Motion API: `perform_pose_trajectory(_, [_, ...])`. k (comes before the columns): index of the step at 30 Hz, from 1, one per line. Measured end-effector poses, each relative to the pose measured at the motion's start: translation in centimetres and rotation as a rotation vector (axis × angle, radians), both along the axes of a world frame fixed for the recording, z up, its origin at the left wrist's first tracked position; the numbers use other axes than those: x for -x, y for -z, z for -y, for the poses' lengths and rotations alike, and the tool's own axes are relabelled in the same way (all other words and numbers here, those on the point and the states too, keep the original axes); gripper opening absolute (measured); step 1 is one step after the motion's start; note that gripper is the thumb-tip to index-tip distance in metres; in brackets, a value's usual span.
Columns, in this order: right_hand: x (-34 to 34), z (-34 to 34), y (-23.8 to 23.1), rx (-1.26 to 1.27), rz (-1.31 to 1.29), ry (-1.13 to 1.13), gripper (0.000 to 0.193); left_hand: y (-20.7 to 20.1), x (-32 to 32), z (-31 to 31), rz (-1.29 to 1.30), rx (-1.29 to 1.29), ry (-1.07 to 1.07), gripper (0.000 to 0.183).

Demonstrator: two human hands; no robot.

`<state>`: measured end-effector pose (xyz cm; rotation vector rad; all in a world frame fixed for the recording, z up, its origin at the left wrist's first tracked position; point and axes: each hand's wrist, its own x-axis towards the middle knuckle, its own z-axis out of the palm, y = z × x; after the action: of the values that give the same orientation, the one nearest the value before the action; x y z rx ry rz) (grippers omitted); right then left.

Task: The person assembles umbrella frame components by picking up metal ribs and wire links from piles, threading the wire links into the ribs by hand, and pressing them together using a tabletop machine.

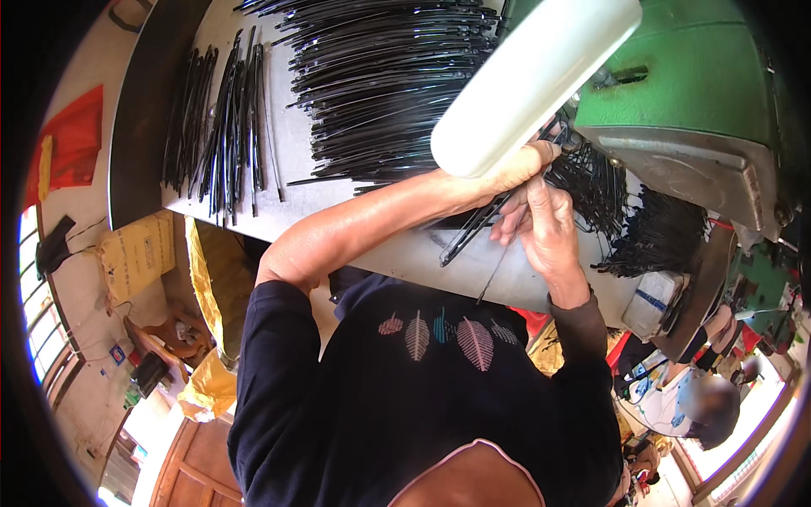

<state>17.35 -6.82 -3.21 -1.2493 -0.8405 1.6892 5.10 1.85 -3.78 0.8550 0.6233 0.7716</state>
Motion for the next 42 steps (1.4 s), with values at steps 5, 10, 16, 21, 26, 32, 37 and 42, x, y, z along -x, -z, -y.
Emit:
perform_pose_trajectory(5, [0.3, -0.1, -0.3, -0.005, 0.028, 0.036, 0.05, -0.8, 0.3, 0.0, -0.085, 0.092, 0.108, 0.021])
perform_pose_trajectory(10, [0.1, -0.9, -0.6, -0.049, 0.059, 0.071, 0.051, -0.2, -0.7, -0.6, -0.006, -0.095, -0.071, 0.018])
perform_pose_trajectory(16, [-0.6, -1.4, -0.5, -0.016, 0.039, 0.063, 0.051, -0.3, -0.7, -0.8, 0.036, -0.119, -0.047, 0.016])
perform_pose_trajectory(21, [-0.7, -1.1, -0.3, -0.011, 0.05, 0.072, 0.05, 0.3, -0.9, -0.3, 0.063, -0.106, -0.07, 0.013])
perform_pose_trajectory(26, [-0.6, -1.0, -1.0, 0.076, -0.018, 0.073, 0.052, -0.5, -1.5, -0.5, 0.015, 0.067, -0.161, 0.012])
perform_pose_trajectory(32, [-0.4, -0.8, -1.6, 0.092, -0.01, 0.128, 0.052, -0.7, -1.7, -1.4, 0.027, 0.097, -0.091, 0.005])
perform_pose_trajectory(37, [-3.0, 2.1, -1.1, -0.208, 0.707, 0.135, 0.021, -1.3, -1.4, -1.6, -0.124, 0.11, -0.042, 0.004])
perform_pose_trajectory(42, [-1.4, 5.2, -0.5, -0.562, 1.287, -0.026, 0.01, -1.6, -1.1, -2.0, -0.09, 0.083, 0.018, 0.005])
